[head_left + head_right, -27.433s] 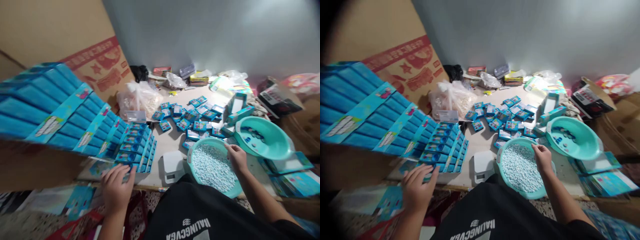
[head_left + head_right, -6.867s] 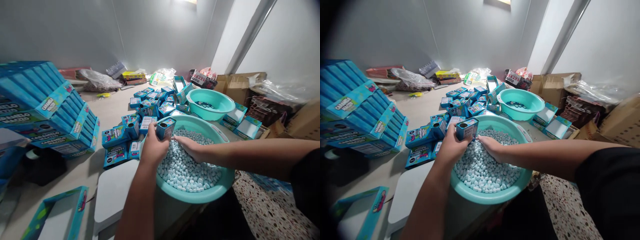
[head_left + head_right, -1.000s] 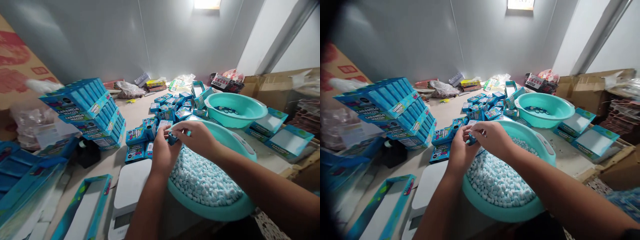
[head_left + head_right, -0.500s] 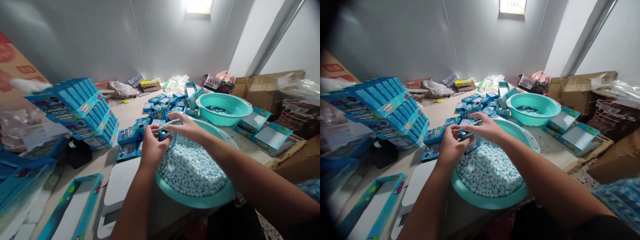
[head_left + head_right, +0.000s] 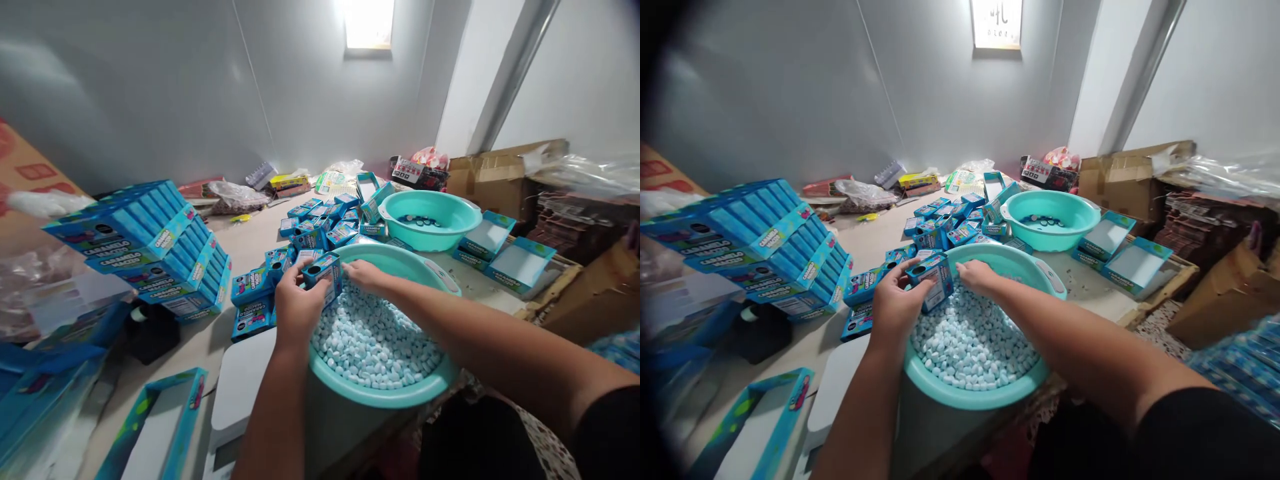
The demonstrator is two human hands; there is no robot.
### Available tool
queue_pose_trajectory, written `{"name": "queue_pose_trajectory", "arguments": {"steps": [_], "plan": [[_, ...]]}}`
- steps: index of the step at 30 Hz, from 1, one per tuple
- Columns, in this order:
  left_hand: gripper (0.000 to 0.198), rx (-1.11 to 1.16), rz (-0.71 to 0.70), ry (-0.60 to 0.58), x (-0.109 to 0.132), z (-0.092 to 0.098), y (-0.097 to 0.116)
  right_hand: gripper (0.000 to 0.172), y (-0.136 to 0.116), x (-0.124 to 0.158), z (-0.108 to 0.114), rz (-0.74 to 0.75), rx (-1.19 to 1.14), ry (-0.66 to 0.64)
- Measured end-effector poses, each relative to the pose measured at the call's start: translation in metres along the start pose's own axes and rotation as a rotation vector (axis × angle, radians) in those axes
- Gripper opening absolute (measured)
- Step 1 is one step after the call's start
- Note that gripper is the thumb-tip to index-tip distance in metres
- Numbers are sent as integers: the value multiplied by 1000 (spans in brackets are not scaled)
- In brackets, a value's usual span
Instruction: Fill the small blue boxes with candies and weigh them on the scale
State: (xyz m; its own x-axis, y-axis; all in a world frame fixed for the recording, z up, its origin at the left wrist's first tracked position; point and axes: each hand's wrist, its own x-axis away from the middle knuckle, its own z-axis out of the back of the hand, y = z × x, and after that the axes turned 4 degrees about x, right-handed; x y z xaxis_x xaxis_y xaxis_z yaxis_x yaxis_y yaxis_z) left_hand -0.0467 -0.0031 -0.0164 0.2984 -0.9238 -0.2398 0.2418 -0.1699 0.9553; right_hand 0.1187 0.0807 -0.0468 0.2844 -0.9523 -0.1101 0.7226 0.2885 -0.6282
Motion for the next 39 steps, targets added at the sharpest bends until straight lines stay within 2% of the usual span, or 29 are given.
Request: {"name": "queue_pose_trajectory", "arguments": {"steps": [3, 7, 9, 11, 13, 16, 18, 21, 23, 26, 34, 39], "plan": [[52, -3, -51, 76, 2, 2, 2, 37, -4, 14, -2, 16, 53, -166], [50, 27, -59, 70, 4, 4, 4, 39, -17, 49, 18, 72, 62, -404], [49, 21, -74, 86, 4, 4, 4, 56, -25, 70, 29, 75, 92, -500], [48, 36, -79, 91, 4, 3, 5, 81, -33, 89, 33, 62, 143, -545], [48, 41, -72, 84, 4, 3, 6, 101, -42, 104, 29, 39, 198, -518], [47, 23, -62, 88, 5, 4, 7, 108, -50, 113, 16, 2, 267, -448], [47, 17, -62, 91, 6, 4, 7, 103, -48, 111, 9, -11, 281, -429], [48, 27, -54, 79, 6, 4, 6, 96, -32, 97, 5, 7, 310, -371], [50, 53, -38, 48, 5, 4, 4, 97, -18, 85, 5, 5, 369, -331], [52, 87, -15, 4, 4, 3, 0, 98, -5, 73, 9, -34, 427, -345], [52, 90, -17, -41, 3, 2, -1, 81, -14, 82, 16, -21, 290, -358], [54, 82, -10, -55, 1, 1, 0, 80, -12, 79, 13, -14, 292, -338]]}}
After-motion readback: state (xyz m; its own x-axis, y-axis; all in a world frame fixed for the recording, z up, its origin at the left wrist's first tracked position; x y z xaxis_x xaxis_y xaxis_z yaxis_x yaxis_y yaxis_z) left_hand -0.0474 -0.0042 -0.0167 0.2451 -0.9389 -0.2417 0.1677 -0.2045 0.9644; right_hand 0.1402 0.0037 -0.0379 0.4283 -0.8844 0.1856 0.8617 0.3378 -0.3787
